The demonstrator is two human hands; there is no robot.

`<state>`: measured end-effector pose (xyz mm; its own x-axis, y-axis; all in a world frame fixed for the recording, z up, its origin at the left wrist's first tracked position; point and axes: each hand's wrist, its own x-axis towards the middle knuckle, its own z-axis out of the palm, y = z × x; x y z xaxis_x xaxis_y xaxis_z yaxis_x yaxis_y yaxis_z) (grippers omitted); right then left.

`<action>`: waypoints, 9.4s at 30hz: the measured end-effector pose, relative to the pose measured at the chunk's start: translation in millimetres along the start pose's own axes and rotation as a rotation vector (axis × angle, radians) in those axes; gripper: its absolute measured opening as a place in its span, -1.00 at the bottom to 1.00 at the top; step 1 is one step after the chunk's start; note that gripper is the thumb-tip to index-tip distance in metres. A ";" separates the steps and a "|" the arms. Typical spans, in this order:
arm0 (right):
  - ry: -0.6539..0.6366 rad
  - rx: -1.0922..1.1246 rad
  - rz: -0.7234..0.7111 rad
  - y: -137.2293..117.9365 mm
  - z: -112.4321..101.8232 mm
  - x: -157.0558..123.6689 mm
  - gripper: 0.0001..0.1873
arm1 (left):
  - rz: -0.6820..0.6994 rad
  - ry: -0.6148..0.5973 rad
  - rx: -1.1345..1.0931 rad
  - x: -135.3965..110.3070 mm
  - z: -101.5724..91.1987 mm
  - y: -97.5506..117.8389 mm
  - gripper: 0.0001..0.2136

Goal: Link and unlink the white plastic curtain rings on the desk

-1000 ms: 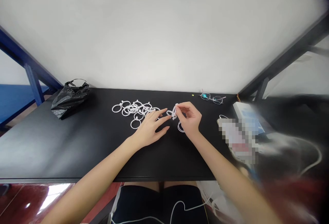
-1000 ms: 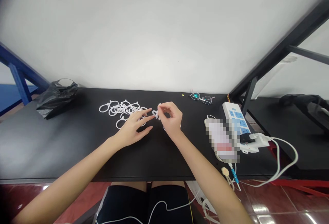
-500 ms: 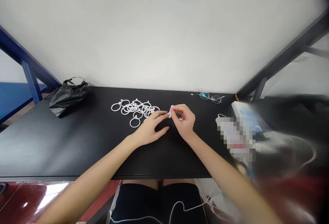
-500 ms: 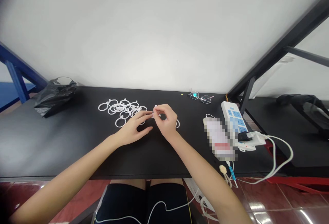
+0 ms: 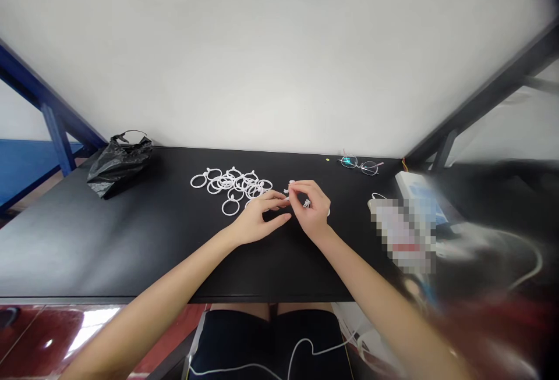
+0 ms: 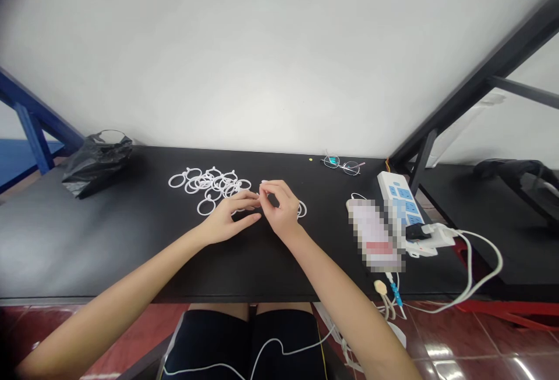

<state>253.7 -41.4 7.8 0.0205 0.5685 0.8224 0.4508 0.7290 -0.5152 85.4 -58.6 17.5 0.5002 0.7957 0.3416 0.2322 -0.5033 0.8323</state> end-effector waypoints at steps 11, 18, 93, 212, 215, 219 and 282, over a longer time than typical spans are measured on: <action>0.174 0.050 0.225 15.4 -7.1 8.6 -0.93 | -0.159 0.204 -0.455 3.8 -7.9 -6.4 -0.68; 0.161 0.101 0.247 16.5 -6.5 10.6 -0.95 | -0.155 0.264 -0.560 5.2 -7.6 -3.9 -0.55; -0.236 0.046 0.019 -17.4 3.0 -6.3 -0.88 | -0.436 0.145 -0.685 9.9 -24.5 3.5 -0.59; -0.457 0.700 0.863 -8.2 -4.1 14.6 -0.70 | -0.271 -0.046 -0.173 1.7 -22.7 -11.7 -0.69; -0.454 0.707 0.868 -7.4 -3.6 13.9 -0.70 | -0.268 -0.053 -0.163 1.9 -22.4 -11.6 -0.69; -0.437 0.690 0.871 -7.6 -0.8 12.4 -0.68 | -0.263 -0.045 -0.121 2.5 -22.3 -9.2 -0.68; -0.190 0.021 0.503 37.8 -33.2 28.3 -0.80 | -0.168 0.147 0.557 1.3 -25.3 -13.2 -0.57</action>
<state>301.0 -10.5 19.7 0.0665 0.9071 0.4155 0.4091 0.3551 -0.8406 61.9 -42.4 18.0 0.3072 0.8980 0.3149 0.7202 -0.4357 0.5399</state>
